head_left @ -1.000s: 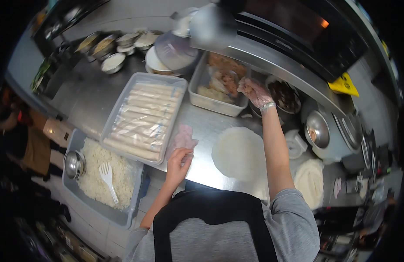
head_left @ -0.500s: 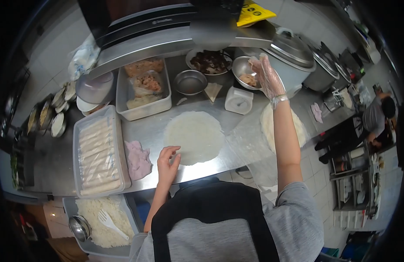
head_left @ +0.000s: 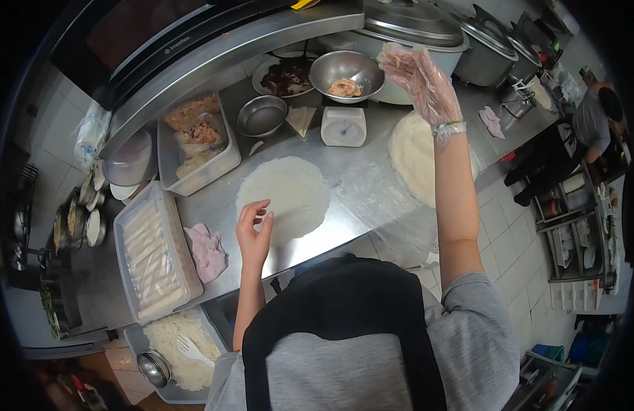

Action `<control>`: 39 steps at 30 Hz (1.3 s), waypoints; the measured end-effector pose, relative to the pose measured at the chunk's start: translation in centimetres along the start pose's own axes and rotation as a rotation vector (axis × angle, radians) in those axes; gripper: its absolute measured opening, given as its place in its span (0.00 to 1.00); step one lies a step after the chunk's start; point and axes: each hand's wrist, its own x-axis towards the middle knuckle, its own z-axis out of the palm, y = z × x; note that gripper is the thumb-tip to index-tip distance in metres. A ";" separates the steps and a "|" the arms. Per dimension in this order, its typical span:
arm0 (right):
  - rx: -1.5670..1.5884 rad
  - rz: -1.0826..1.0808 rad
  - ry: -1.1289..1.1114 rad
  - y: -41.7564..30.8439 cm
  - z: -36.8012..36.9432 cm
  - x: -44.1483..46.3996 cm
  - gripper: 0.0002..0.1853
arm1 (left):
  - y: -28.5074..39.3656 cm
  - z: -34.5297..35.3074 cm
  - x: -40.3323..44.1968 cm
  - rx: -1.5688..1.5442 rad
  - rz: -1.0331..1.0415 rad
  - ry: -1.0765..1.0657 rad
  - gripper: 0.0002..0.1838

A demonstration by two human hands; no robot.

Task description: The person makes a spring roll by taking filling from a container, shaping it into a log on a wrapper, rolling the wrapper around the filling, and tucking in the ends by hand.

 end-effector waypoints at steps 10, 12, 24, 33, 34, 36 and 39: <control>0.054 0.034 0.022 0.3 -2.4 -1.1 0.21 | 3.8 5.2 11.1 -0.292 -0.015 -0.140 0.16; 0.038 0.031 -0.052 1.2 -2.5 0.1 0.17 | 5.6 7.5 15.3 -0.481 -0.101 -0.152 0.21; -1.215 -0.199 0.046 8.1 3.3 5.2 0.23 | 9.0 13.9 21.4 -0.652 -0.276 -0.276 0.17; -1.526 -0.674 -0.313 9.6 2.7 3.7 0.17 | 8.1 12.7 20.4 -0.633 -0.103 -0.173 0.17; -1.458 -0.722 -0.177 8.4 4.0 2.8 0.17 | 8.3 12.8 20.5 -0.605 -0.045 -0.152 0.18; -1.490 -0.637 -0.116 9.2 4.3 2.4 0.17 | 8.9 13.1 20.6 -0.641 -0.006 -0.136 0.17; -1.503 -0.426 -0.028 10.4 4.4 2.4 0.19 | 9.3 13.7 20.7 -0.667 0.068 -0.130 0.17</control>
